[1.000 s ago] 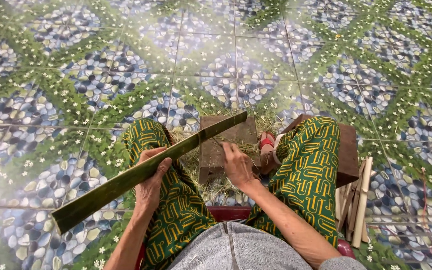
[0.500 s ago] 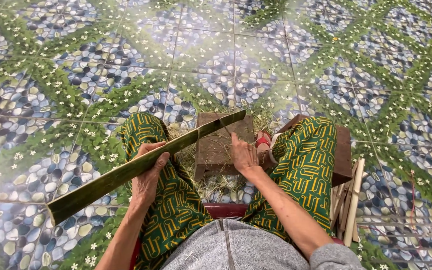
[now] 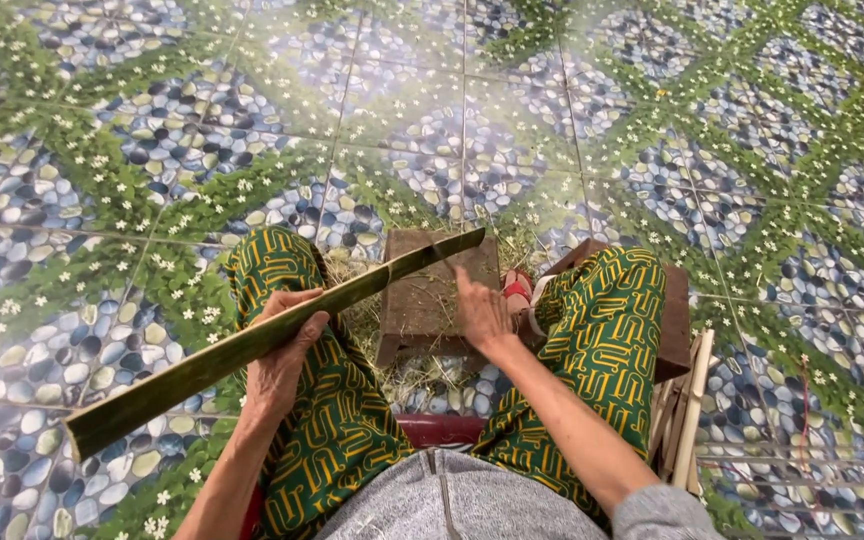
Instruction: Splitting a bamboo stalk into thin strips using a knife.
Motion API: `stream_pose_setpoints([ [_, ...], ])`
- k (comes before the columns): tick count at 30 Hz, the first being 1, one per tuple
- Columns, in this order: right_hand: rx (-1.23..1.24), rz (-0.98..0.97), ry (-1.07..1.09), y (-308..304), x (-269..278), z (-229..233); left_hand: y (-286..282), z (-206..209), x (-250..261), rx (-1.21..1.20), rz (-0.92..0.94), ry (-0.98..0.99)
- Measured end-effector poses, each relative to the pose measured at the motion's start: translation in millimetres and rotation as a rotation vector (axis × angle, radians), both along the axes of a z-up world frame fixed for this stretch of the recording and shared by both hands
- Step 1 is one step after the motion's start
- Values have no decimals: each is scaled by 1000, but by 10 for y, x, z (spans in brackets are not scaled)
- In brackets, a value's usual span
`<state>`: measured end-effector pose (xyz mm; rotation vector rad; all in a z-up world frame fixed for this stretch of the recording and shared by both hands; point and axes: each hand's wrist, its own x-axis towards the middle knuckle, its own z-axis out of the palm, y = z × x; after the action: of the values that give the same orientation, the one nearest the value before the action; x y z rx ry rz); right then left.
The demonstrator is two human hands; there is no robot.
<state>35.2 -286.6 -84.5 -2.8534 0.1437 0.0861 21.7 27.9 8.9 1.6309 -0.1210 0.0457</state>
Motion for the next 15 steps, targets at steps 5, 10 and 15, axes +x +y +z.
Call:
stream_pose_setpoints([
  [5,-115,-182,52,-839,435,-1053,23,90,35,31,-16,25],
  [10,39,-142,65,-317,357,-497,24,37,46,25,-12,50],
  [15,-63,-206,14,-763,512,-989,32,52,34,25,-16,50],
])
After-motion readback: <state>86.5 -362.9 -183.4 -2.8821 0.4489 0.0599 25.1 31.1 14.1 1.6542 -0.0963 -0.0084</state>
